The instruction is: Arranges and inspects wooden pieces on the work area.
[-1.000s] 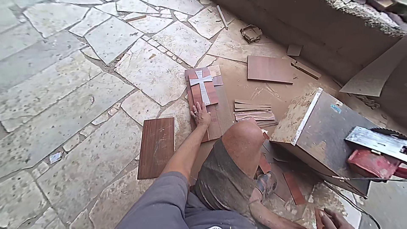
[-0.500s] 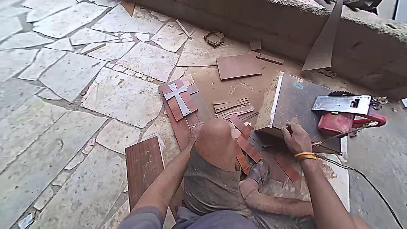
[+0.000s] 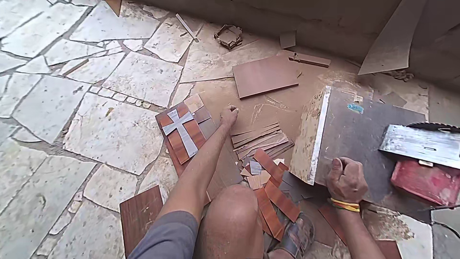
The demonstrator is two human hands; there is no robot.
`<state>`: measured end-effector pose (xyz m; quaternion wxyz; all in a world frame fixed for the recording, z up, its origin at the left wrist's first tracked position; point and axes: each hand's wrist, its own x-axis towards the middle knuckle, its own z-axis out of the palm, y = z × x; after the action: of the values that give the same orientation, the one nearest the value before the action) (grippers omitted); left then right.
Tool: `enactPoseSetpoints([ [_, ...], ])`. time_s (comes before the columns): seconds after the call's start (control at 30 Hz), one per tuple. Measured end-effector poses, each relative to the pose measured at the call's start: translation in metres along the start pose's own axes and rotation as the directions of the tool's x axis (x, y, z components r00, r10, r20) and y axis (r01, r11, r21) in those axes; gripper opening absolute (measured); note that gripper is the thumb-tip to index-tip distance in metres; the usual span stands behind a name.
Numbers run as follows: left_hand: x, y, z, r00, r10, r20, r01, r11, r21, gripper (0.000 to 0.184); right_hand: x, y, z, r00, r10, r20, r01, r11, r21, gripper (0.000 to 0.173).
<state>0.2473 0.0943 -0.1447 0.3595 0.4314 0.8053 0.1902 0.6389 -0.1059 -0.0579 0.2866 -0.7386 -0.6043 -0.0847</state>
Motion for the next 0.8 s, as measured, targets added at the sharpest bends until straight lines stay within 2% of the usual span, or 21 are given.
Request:
enactPoseSetpoints([
  [0.17,0.071,0.062,0.036,0.971,-0.212,-0.11,0.202,0.974,-0.099,0.068,0.001,0.007,0.005,1.0,-0.024,-0.002,0.024,0.999,0.022,0.048],
  [0.3,0.083,0.099,0.059,0.925,-0.335,-0.18,0.32,0.941,-0.108,0.075,0.002,0.008,0.006,1.0,-0.016,-0.009,0.016,0.999,0.031,0.041],
  [0.4,0.082,0.103,0.067,0.892,-0.391,-0.227,0.377,0.92,-0.105,0.084,0.003,0.006,0.006,1.0,-0.004,-0.015,0.005,0.999,0.037,0.036],
  [0.47,0.066,0.101,0.074,0.895,-0.405,-0.187,0.391,0.914,-0.109,0.088,0.002,0.007,0.006,1.0,-0.002,-0.024,0.003,0.999,0.046,0.035],
  [0.53,0.033,0.099,0.085,0.926,-0.376,-0.042,0.368,0.921,-0.13,0.097,0.001,0.007,0.006,1.0,-0.001,-0.026,0.002,0.999,0.052,0.036],
  [0.63,0.003,0.096,0.102,0.937,-0.327,0.123,0.349,0.89,-0.295,0.103,0.002,0.007,0.005,1.0,-0.007,-0.01,0.008,0.997,0.073,0.035],
  [0.7,0.014,0.098,0.104,0.931,-0.363,0.047,0.362,0.898,-0.248,0.098,0.0,0.007,0.004,1.0,-0.013,0.003,0.012,0.998,0.066,0.034],
  [0.8,0.062,0.112,0.1,0.892,-0.417,-0.174,0.397,0.907,-0.139,0.092,0.0,0.008,0.004,1.0,-0.004,0.009,0.003,0.999,0.049,0.033],
])
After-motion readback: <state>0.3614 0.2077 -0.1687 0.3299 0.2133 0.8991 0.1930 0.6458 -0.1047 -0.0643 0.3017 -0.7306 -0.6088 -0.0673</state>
